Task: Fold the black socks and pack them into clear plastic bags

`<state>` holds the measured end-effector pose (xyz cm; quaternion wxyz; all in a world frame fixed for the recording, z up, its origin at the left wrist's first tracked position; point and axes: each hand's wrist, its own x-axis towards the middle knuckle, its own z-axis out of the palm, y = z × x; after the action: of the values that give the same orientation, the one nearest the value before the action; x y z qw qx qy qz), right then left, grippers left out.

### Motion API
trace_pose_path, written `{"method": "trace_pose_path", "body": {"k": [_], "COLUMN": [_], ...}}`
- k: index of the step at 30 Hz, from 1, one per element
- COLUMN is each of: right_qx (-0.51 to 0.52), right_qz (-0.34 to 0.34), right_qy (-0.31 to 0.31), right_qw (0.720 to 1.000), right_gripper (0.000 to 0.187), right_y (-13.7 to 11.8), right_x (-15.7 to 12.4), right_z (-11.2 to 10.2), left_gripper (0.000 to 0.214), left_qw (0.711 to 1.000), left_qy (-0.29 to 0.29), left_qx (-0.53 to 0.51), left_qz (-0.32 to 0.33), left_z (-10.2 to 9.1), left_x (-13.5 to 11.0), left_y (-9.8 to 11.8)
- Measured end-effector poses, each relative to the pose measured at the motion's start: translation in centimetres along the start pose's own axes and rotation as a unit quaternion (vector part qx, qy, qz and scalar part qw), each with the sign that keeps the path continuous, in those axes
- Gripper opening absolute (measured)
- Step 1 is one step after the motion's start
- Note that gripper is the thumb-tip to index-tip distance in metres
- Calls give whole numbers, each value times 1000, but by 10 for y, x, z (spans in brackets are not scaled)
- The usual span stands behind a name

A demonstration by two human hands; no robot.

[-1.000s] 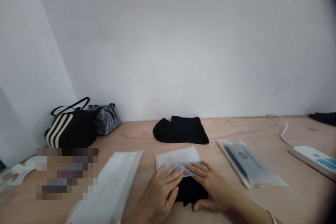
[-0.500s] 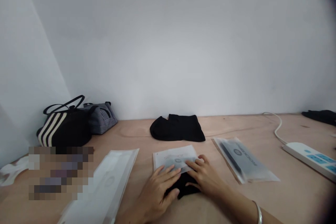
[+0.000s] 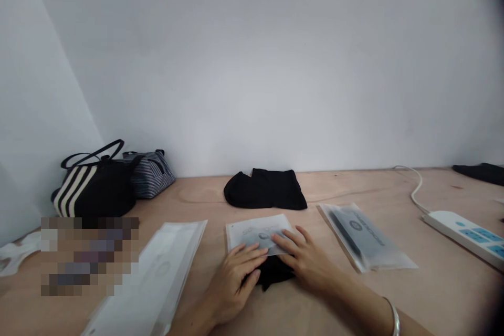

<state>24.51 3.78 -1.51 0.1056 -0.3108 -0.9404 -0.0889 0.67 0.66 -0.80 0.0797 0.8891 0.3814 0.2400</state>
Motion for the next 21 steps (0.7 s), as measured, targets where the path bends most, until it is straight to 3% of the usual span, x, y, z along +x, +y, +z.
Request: {"method": "trace_pose_path", "body": {"k": [6, 11, 14, 18, 21], "right_qx": [48, 69, 40, 46, 84], "right_qz": [51, 3, -4, -42, -42], "right_qy": [-8, -39, -4, 88, 141], "right_qw": [998, 997, 999, 994, 986], "right_gripper": [26, 50, 35, 21, 14], "right_y": [-2, 5, 9, 9, 3], "right_x": [3, -8, -8, -4, -5], "right_z": [-9, -21, -11, 1, 0], "left_gripper": [48, 42, 37, 39, 27], "left_qw": [1000, 1000, 999, 996, 995], "left_qy": [-9, -1, 26, 64, 74], "left_qx": [2, 9, -5, -20, -58], "left_qz": [3, 10, 31, 61, 43], "left_z": [0, 2, 5, 5, -1], "left_x": [0, -1, -1, -2, -4], "left_y": [-4, -10, -12, -11, -5]}}
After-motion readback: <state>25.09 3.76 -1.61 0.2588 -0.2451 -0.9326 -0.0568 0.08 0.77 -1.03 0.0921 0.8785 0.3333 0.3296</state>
